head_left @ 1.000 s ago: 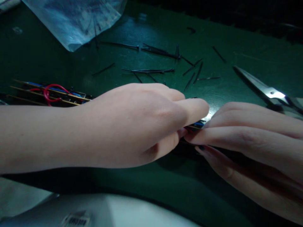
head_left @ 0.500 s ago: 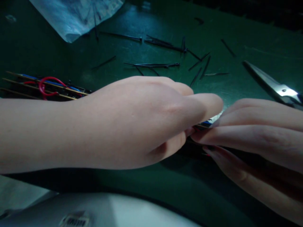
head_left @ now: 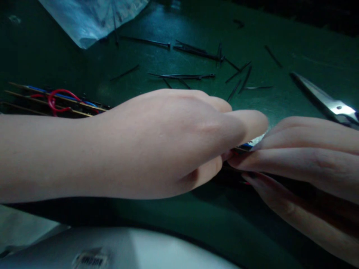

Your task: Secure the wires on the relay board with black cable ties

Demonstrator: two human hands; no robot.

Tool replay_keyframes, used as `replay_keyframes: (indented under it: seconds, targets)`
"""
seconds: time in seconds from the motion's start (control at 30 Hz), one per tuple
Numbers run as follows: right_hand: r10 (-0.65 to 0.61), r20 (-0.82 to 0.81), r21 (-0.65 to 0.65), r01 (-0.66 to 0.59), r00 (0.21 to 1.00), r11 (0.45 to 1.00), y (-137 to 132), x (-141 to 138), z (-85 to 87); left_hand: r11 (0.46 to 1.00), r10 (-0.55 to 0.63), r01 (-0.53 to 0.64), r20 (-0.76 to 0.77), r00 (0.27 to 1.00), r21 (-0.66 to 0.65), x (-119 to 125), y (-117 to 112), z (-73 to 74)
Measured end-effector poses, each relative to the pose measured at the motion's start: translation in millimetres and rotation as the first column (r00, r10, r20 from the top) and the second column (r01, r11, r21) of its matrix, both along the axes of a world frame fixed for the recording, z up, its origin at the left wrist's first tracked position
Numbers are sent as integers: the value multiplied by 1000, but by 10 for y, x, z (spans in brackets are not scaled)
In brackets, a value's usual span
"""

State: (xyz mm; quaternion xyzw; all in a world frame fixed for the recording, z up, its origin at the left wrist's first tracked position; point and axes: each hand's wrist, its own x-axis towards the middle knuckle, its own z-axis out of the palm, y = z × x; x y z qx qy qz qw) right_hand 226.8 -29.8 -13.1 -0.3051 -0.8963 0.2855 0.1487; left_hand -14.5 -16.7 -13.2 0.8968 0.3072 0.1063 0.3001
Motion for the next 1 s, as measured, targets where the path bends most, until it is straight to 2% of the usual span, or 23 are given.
replay_keyframes:
  seconds: [0.33, 0.43, 0.67, 1.0]
  targets:
    - [-27, -17, 16, 28, 999, 999, -82, 105, -152, 1000, 3, -5, -76, 997, -22, 15, 0, 72]
    - [-7, -31, 28, 8, 1000, 1000, -45, 65, -108, 999, 7, -12, -118, 993, -35, 28, 7, 100]
    - [109, -38, 18, -109, 993, 994, 35, -53, 63, 999, -2, 0, -93, 996, -32, 15, -19, 97]
    - [112, -42, 19, -111, 993, 994, 18, -35, 57, 1000, 15, -16, -65, 998, -12, 26, -28, 73]
